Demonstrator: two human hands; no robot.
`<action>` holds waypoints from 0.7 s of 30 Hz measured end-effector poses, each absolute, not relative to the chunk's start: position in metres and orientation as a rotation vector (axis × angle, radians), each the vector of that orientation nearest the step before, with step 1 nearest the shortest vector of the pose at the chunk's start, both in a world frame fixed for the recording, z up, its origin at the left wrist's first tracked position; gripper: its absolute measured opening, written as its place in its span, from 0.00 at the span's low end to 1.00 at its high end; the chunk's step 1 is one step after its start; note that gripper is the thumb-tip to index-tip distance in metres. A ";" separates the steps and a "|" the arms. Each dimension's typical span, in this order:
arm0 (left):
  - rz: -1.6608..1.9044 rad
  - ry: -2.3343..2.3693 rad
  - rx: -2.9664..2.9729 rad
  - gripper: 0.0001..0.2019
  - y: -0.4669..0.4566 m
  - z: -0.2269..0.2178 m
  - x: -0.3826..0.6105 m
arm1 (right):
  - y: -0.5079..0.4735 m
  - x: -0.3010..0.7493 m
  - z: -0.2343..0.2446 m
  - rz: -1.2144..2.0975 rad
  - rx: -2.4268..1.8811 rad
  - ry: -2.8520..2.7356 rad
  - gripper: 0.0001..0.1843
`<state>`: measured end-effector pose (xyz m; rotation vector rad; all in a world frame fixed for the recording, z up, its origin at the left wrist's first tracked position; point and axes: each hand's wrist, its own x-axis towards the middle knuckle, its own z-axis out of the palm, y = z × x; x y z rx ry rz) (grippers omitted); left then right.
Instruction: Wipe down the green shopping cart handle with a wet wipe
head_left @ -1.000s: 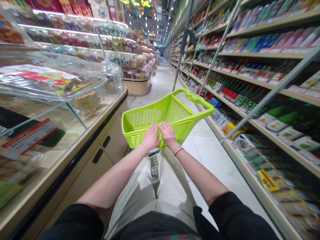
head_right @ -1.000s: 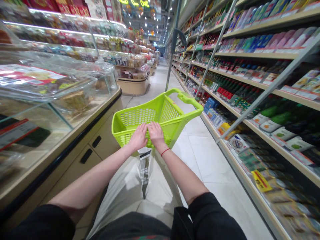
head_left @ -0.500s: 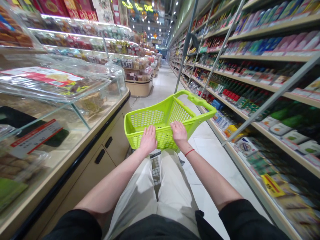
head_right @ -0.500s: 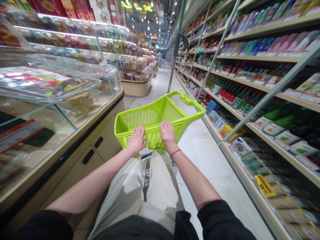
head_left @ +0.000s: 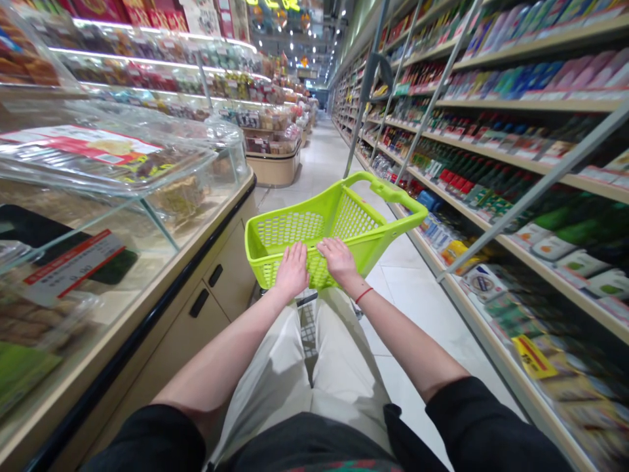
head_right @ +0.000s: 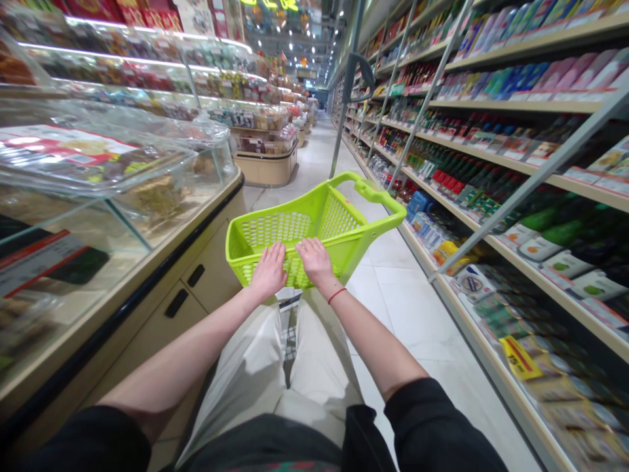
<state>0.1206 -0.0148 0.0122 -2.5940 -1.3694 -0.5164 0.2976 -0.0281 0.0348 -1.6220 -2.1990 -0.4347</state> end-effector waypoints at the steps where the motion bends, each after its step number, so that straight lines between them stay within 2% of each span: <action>1: -0.514 -1.371 -2.597 0.38 -0.015 0.013 0.120 | -0.030 0.311 0.039 -0.458 -1.655 -2.191 0.21; 8: -0.521 -1.409 -2.599 0.37 -0.019 0.017 0.117 | -0.035 0.366 0.053 -0.634 -1.869 -1.990 0.22; 16: -0.500 -1.406 -2.607 0.37 -0.020 0.017 0.116 | -0.024 0.285 0.020 -0.487 -1.726 -2.033 0.24; 21: -0.486 -1.399 -2.611 0.37 -0.021 0.017 0.114 | -0.022 0.256 0.017 -0.380 -1.604 -2.130 0.24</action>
